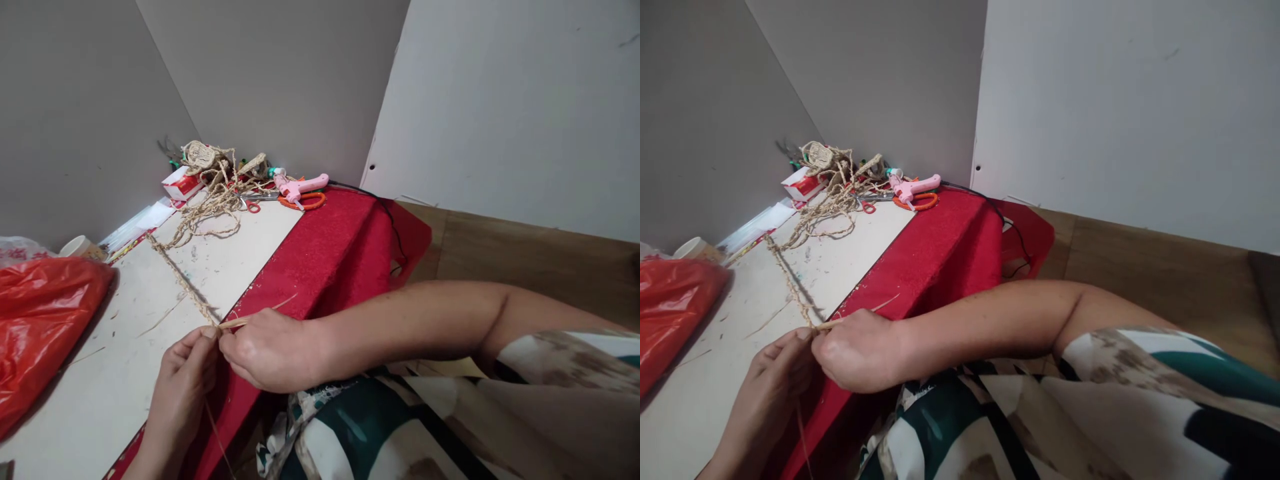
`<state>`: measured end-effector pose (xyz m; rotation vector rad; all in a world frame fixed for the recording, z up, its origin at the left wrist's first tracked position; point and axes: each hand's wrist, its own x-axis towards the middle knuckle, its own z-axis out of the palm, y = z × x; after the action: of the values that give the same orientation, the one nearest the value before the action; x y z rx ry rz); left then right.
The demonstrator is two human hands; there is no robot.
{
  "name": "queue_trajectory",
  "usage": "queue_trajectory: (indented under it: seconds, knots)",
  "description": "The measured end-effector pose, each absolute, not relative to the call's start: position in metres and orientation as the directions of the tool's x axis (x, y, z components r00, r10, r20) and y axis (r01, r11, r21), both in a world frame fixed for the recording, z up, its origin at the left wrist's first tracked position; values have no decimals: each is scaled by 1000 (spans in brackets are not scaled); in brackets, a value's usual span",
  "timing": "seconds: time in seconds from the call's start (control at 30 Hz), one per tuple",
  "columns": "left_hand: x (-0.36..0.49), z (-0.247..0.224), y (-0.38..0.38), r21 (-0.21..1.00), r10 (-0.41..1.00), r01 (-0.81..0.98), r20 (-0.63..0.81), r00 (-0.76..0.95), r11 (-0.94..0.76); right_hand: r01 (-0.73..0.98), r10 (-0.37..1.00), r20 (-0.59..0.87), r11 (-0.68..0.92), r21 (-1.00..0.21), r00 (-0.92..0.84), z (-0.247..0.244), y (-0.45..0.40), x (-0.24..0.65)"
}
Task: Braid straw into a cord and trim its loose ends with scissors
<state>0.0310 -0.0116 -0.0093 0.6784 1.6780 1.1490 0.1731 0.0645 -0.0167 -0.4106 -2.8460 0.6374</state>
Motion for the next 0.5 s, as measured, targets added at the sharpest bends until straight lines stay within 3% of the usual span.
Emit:
queue_trajectory:
  seconds: [0.07, 0.17, 0.3, 0.37, 0.5]
  knots:
    - [30, -10, -12, 913, 844, -61, -396, -362, 402, 176, 230, 84, 892, -417, -969, -11, 64, 178]
    - [26, -11, -13, 908, 849, -108, -417, -325, 404, 159, 191, 16, 862, -482, -982, 4, 70, 188]
    - [20, -10, -14, 909, 865, -171, -415, -282, 381, 281, 483, 197, 744, -606, -853, 18, 92, 189]
    - [19, -9, -13, 910, 869, -172, -412, -275, 378, 254, 518, 223, 694, -674, -826, 16, 102, 180]
    - [18, -8, -13, 909, 861, -131, -416, -294, 395, 225, 336, -35, 547, -806, -941, 6, 113, 159]
